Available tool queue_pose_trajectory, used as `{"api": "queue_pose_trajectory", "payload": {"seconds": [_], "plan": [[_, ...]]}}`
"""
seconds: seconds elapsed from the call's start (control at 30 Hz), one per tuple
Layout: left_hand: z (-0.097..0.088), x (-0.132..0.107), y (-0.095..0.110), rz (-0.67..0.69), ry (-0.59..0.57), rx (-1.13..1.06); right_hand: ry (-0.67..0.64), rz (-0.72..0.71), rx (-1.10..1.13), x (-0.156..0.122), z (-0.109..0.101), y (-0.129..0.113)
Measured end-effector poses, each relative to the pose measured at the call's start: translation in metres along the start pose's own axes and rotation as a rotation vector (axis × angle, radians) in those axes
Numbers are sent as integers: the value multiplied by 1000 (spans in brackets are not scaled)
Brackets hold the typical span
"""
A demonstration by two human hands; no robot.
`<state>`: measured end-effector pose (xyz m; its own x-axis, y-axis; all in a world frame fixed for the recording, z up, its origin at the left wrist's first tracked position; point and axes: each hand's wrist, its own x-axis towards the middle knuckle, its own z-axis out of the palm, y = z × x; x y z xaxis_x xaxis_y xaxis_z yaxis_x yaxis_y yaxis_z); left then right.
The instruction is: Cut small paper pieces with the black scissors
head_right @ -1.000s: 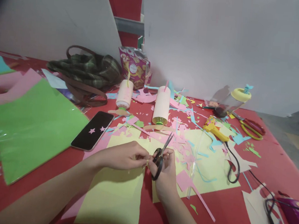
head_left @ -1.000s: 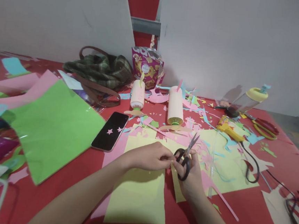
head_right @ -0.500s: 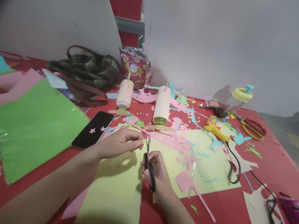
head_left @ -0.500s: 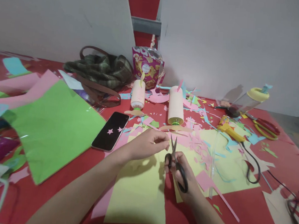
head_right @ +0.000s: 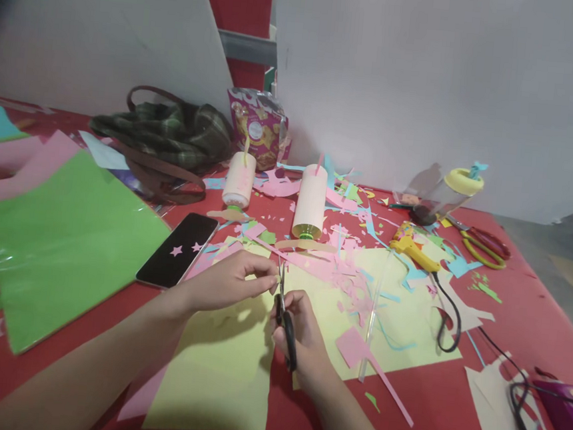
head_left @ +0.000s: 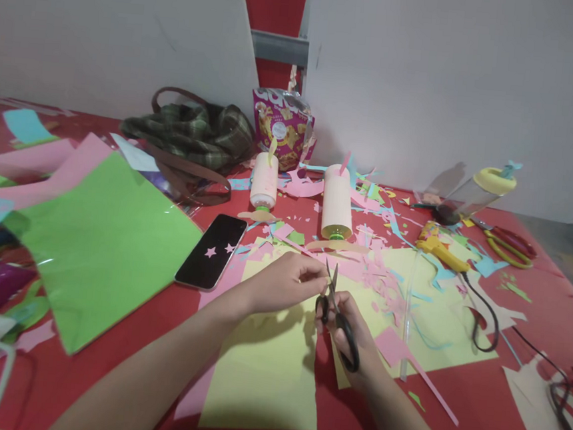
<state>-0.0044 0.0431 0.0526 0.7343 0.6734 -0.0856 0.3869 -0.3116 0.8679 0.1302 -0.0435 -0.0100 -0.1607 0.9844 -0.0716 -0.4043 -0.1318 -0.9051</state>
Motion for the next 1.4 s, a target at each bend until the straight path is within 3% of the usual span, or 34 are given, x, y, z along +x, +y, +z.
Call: {"api": "queue_pose_trajectory", "payload": {"seconds": [1.07, 1.4], "plan": [[1, 1, -1, -23, 5, -12, -4, -5, -20, 0, 0, 0], [-6, 0, 0, -19, -51, 34, 1, 38, -53, -2, 1, -1]]}}
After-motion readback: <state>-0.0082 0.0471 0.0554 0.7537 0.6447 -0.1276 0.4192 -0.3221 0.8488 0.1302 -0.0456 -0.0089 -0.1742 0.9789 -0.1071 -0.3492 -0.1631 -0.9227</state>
